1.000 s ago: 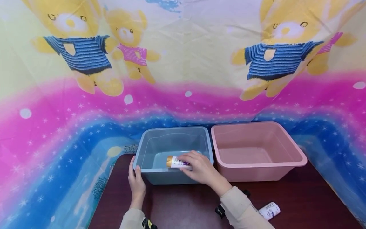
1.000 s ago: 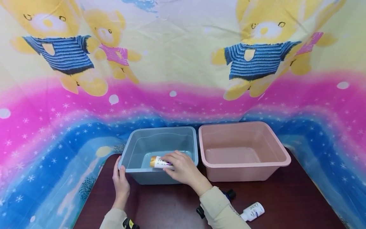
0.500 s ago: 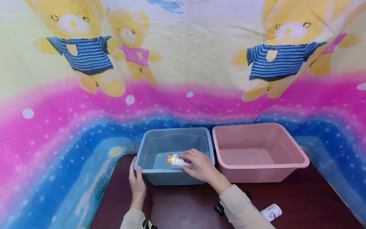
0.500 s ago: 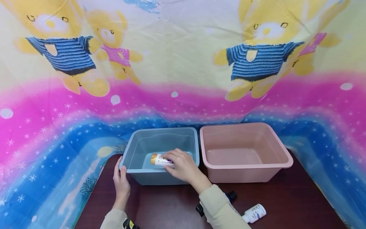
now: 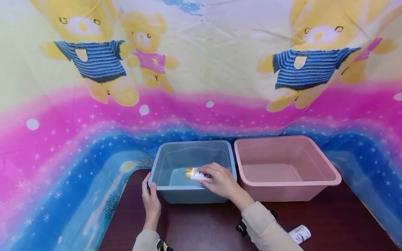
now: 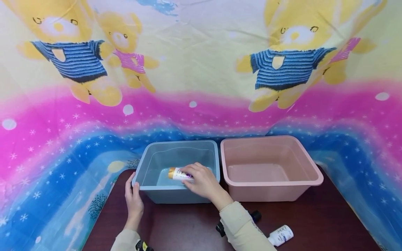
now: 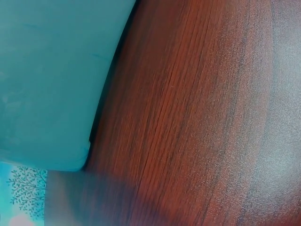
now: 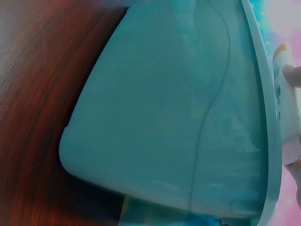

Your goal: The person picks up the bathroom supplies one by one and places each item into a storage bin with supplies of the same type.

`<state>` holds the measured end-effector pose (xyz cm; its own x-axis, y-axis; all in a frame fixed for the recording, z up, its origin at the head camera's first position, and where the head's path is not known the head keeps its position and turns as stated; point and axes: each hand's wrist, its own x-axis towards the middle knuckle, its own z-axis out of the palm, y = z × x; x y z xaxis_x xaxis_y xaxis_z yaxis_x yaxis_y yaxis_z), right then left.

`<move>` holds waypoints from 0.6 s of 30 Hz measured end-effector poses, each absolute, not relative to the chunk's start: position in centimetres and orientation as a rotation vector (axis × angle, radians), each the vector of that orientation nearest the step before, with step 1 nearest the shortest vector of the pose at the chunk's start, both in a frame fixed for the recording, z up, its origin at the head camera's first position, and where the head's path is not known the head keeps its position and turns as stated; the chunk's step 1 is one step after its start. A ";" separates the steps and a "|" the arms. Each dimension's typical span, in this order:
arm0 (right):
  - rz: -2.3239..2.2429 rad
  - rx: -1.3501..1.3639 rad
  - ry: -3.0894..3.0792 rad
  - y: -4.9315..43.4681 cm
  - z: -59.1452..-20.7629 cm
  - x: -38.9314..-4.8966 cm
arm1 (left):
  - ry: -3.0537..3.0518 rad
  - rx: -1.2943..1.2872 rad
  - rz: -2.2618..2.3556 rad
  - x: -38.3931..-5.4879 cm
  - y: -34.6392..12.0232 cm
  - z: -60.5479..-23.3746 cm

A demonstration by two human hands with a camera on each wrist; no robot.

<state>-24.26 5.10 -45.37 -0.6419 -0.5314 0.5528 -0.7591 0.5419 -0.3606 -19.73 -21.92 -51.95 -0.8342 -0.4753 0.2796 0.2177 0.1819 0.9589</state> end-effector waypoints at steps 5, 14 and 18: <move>0.844 1.037 -2.425 5.3 -45.5 -24.5 | -1.934 0.237 -1.692 -19.9 -21.9 -52.3; 0.823 1.024 -2.442 5.6 -45.7 -25.4 | -1.944 0.244 -1.677 -21.0 -22.6 -54.3; 0.831 1.020 -2.454 5.7 -45.6 -25.7 | -1.938 0.245 -1.687 -21.0 -22.7 -54.4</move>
<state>-25.74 5.70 -45.63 -0.6767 -0.5211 0.5201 -0.7299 0.5673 -0.3813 -21.05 -22.67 -54.42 -0.8304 -0.4790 0.2848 0.2158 0.1948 0.9568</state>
